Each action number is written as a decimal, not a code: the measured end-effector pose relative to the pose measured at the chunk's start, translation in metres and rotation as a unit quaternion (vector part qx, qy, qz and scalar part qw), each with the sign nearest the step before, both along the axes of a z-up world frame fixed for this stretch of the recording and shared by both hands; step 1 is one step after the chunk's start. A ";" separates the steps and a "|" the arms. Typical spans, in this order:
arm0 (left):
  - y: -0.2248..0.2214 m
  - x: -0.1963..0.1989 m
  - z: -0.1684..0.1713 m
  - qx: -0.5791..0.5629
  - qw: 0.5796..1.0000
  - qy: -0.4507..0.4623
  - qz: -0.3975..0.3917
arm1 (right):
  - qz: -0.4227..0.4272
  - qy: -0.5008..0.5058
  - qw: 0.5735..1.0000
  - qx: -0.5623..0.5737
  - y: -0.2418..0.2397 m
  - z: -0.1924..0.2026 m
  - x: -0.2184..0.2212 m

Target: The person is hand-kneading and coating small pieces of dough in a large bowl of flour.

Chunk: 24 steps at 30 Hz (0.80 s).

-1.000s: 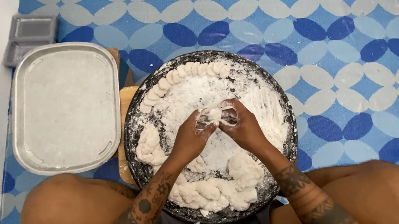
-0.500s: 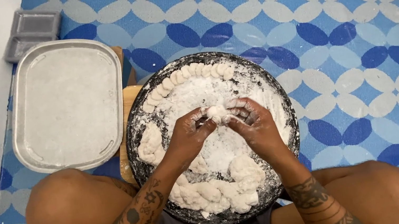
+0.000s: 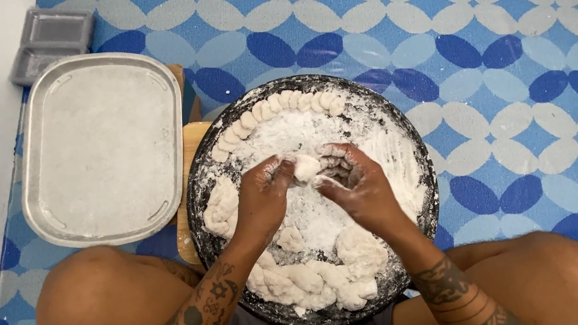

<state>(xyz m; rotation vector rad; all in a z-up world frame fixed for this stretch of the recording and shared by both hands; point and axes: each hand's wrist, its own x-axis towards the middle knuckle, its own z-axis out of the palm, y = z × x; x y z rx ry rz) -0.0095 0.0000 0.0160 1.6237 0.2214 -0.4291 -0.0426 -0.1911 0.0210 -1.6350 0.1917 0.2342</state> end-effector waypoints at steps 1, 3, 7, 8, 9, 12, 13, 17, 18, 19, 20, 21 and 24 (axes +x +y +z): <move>-0.001 0.000 0.004 0.000 1.000 0.000 -0.001 | -0.001 0.000 1.000 0.000 0.004 -0.002 0.004; -0.001 -0.002 0.012 -0.066 0.998 -0.001 -0.002 | -0.045 -0.043 0.996 0.058 0.012 -0.005 0.012; 0.003 -0.003 -0.001 -0.082 0.995 -0.055 -0.014 | -0.057 0.018 0.998 0.004 0.004 -0.013 0.000; 0.003 -0.005 -0.004 -0.081 0.995 -0.064 -0.003 | -0.065 0.062 0.995 -0.037 0.002 -0.013 -0.002; 0.003 -0.007 -0.006 -0.080 0.994 -0.072 0.007 | -0.073 0.108 0.988 -0.077 0.000 -0.014 -0.004; 0.007 -0.005 -0.012 -0.066 0.995 -0.079 -0.005 | -0.035 -0.046 0.998 0.039 0.016 -0.009 0.013; 0.008 -0.005 -0.013 -0.066 0.995 -0.078 -0.005 | -0.036 -0.045 0.998 0.039 0.015 -0.008 0.012; -0.002 -0.004 -0.003 -0.052 0.992 -0.102 -0.052 | -0.070 -0.059 0.995 0.027 0.012 0.002 0.014; -0.008 -0.004 0.003 -0.060 0.989 -0.115 -0.076 | -0.082 -0.048 0.995 0.022 0.011 0.006 0.014; -0.009 -0.005 0.006 -0.060 0.989 -0.114 -0.075 | -0.082 -0.047 0.995 0.022 0.013 0.006 0.012; -0.010 -0.006 0.010 -0.034 0.991 -0.110 -0.075 | -0.093 -0.047 0.994 0.031 0.014 0.007 0.010; -0.011 -0.006 0.014 -0.008 0.991 -0.107 -0.074 | -0.104 -0.047 0.993 0.040 0.016 0.007 0.009; -0.013 -0.006 0.042 -0.009 0.998 -0.047 -0.044 | -0.177 0.102 0.979 0.008 0.028 0.029 0.006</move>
